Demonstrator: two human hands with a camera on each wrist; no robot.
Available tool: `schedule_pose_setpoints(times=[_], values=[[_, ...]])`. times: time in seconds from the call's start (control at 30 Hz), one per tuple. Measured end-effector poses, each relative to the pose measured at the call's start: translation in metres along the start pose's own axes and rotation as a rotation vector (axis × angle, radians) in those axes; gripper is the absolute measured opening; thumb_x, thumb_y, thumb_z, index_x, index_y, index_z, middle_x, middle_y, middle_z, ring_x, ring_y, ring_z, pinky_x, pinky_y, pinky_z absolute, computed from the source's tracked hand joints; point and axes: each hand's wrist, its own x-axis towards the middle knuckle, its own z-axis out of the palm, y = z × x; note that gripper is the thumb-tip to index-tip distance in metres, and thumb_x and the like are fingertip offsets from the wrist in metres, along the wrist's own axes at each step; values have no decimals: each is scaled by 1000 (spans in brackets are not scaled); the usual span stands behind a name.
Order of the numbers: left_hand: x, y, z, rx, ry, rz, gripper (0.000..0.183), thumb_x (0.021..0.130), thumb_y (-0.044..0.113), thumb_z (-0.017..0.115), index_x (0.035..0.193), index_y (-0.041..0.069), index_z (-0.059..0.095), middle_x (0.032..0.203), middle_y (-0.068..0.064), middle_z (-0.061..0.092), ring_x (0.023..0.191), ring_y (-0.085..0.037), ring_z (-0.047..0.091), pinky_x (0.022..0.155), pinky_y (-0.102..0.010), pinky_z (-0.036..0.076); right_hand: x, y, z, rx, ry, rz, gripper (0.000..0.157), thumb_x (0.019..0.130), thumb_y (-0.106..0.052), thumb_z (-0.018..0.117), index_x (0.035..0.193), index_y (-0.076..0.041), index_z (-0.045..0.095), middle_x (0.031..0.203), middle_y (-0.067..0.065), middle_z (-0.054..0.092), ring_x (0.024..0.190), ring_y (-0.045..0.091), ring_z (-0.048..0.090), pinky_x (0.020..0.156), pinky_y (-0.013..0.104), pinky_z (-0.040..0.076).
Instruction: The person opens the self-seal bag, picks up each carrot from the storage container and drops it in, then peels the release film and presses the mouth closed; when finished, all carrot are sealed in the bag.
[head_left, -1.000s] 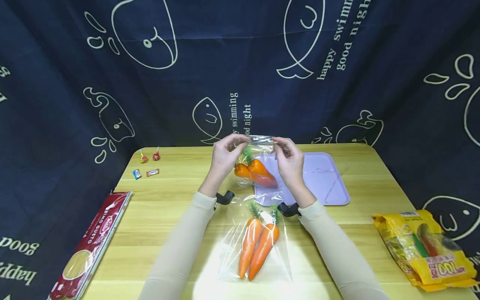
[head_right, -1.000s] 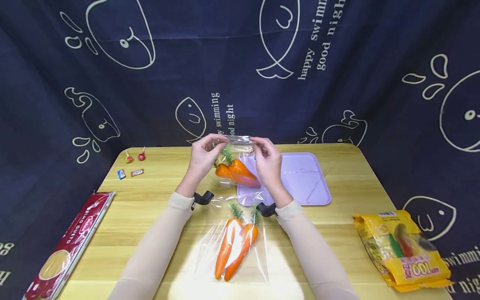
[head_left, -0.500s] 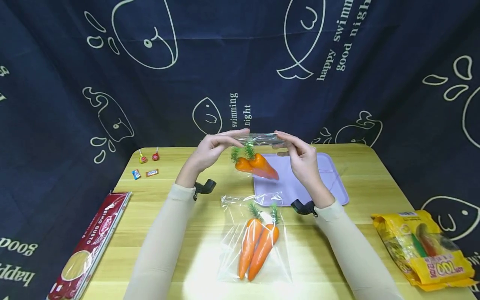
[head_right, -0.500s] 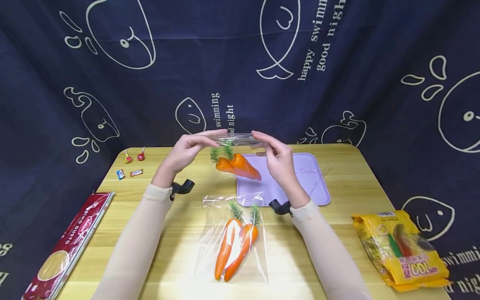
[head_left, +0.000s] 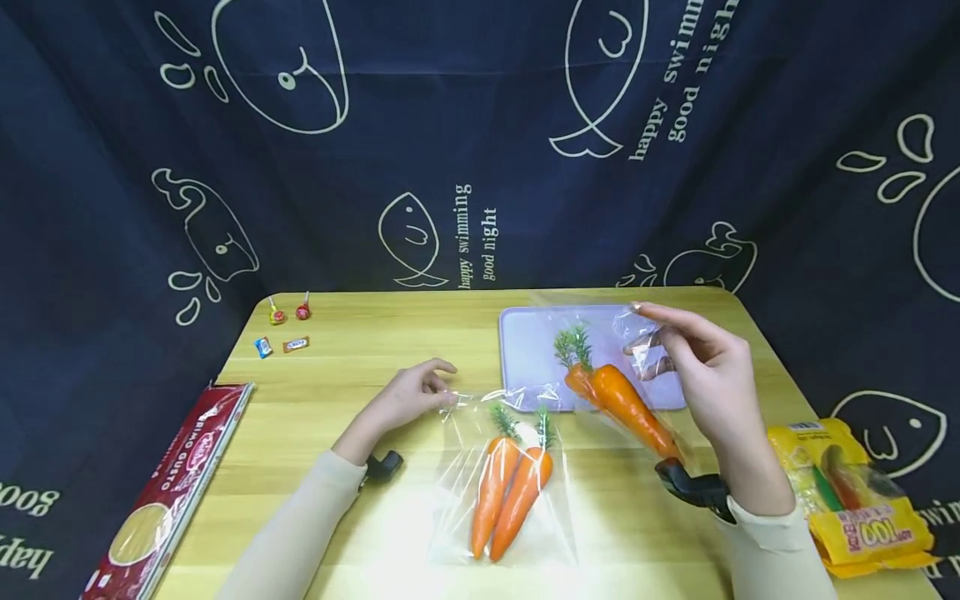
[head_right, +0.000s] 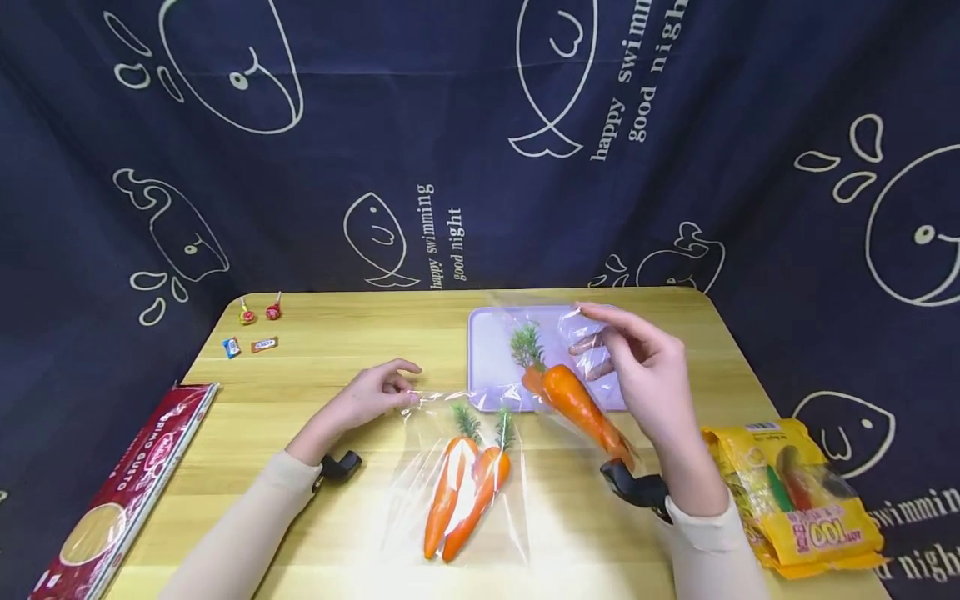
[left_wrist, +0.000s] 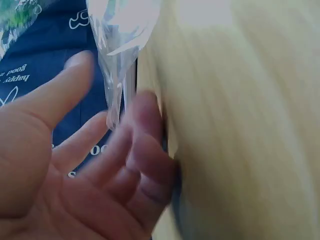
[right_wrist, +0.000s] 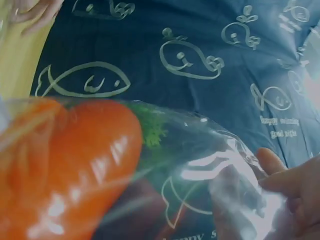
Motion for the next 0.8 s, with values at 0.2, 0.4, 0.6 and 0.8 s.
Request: schedule_pose_setpoints(times=[0.2, 0.4, 0.6, 0.8], values=[[-9, -5, -9, -215, -38, -90, 35, 90, 17, 73, 123, 8, 67, 96, -11, 73, 73, -21, 69, 64, -34, 60, -18, 22, -9, 389, -193, 160, 32, 101, 2, 52, 132, 8, 57, 115, 6, 69, 79, 15, 72, 59, 20, 59], [-10, -17, -38, -183, 68, -121, 28, 92, 14, 70, 120, 10, 70, 93, -14, 74, 64, -21, 63, 57, -33, 56, -15, 87, -3, 194, -237, 429, 36, 103, -8, 52, 138, -2, 55, 130, 2, 62, 82, 14, 70, 49, 19, 51], [-5, -31, -49, -197, 107, -144, 29, 93, 16, 70, 121, 10, 69, 101, -13, 74, 63, -19, 61, 57, -30, 56, -3, 137, 0, -116, -257, 488, 37, 99, -2, 50, 135, -2, 59, 124, 21, 63, 70, 14, 67, 59, 36, 61], [-2, -33, -49, -148, 93, -111, 33, 94, 23, 70, 124, 10, 67, 98, -13, 73, 69, -22, 64, 61, -33, 58, 8, 147, -13, -422, -338, 331, 32, 98, -9, 58, 128, -5, 65, 115, 30, 65, 81, 27, 66, 67, 37, 58]])
